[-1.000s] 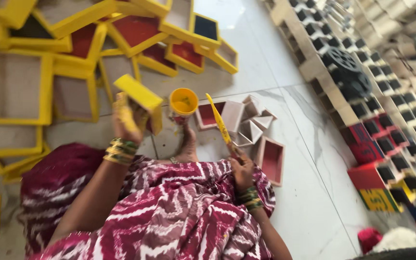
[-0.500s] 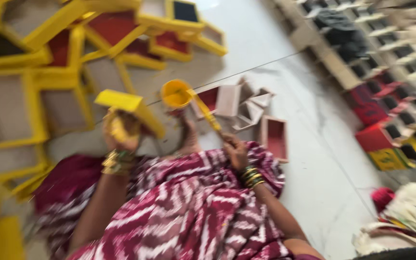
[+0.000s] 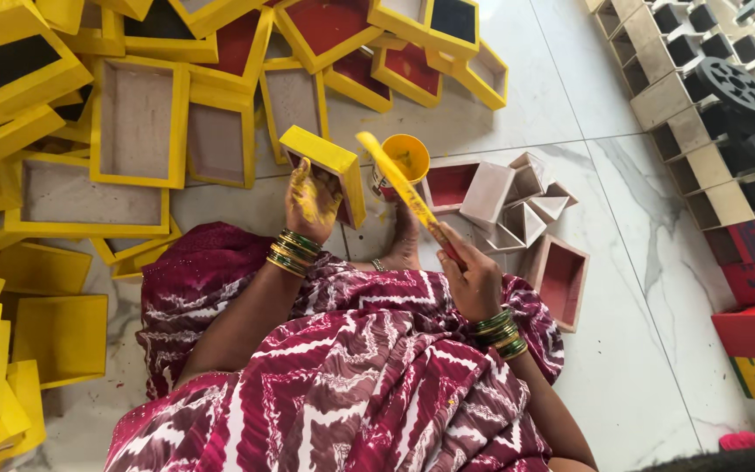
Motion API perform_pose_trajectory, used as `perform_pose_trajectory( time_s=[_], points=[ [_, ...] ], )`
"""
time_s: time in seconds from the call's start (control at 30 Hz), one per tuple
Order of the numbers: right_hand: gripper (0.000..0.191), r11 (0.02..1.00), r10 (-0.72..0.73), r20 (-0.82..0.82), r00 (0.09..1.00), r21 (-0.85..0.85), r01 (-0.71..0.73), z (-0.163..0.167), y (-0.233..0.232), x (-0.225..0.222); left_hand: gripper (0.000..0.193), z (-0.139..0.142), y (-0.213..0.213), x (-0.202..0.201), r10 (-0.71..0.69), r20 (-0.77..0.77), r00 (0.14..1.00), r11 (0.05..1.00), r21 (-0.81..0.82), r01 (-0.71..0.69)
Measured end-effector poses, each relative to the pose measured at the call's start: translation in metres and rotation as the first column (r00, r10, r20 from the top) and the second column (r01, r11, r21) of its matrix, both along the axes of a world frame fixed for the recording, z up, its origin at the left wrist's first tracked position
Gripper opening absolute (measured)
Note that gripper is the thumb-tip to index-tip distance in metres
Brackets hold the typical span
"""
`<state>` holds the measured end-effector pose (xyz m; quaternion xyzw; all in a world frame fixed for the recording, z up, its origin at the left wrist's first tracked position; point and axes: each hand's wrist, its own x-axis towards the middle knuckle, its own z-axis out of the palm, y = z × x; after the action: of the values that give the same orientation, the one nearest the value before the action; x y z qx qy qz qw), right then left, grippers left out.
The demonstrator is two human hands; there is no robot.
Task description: The person sits on the floor painting small wooden boxes yellow. They hold each box with one hand, dip the brush into a yellow paint cup, brush paint over the box surfaces and edges, and set finished boxes onto a pile of painted boxes beside them.
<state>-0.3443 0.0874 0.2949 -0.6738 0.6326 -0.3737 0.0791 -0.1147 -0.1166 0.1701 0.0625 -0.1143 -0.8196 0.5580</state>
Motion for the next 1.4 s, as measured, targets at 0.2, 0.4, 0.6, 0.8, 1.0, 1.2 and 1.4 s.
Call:
perform_pose_trajectory(
  time_s=[0.2,0.4,0.6,0.8,1.0,1.2,1.4],
  points=[
    [0.050,0.981,0.101,-0.255,0.962,0.188,-0.053,0.030,0.006,0.007,0.048,0.006,0.003,-0.003,0.111,0.104,0.988,0.987,-0.124,-0.098],
    [0.052,0.982,0.077,-0.353,0.932,0.187,-0.011,0.045,0.026,-0.004,0.051,0.000,-0.006,0.002,0.105,0.132,0.986,0.992,-0.081,-0.095],
    [0.043,0.992,0.063,-0.214,0.975,-0.095,-0.085,0.034,0.022,0.004,0.054,0.001,-0.010,0.007,0.043,0.011,0.999,0.999,-0.019,-0.043],
    [0.044,0.996,0.088,-0.212,0.973,0.025,-0.085,0.000,0.003,0.006,0.058,0.019,0.002,0.009,-0.002,-0.031,1.000,1.000,-0.025,0.002],
    [0.046,0.993,0.115,-0.326,0.938,0.067,-0.098,0.000,0.023,-0.008,0.060,0.028,0.001,0.016,-0.001,-0.064,0.998,0.999,0.034,0.003],
    [0.044,0.987,0.096,-0.259,0.961,-0.100,-0.125,0.021,0.028,-0.003,0.063,0.024,0.000,0.015,-0.044,-0.145,0.988,0.998,0.038,0.050],
    [0.044,0.992,0.120,-0.268,0.956,-0.012,-0.128,0.008,0.010,0.010,0.056,0.022,0.009,0.010,-0.048,-0.175,0.983,0.999,-0.015,0.046]
  ],
)
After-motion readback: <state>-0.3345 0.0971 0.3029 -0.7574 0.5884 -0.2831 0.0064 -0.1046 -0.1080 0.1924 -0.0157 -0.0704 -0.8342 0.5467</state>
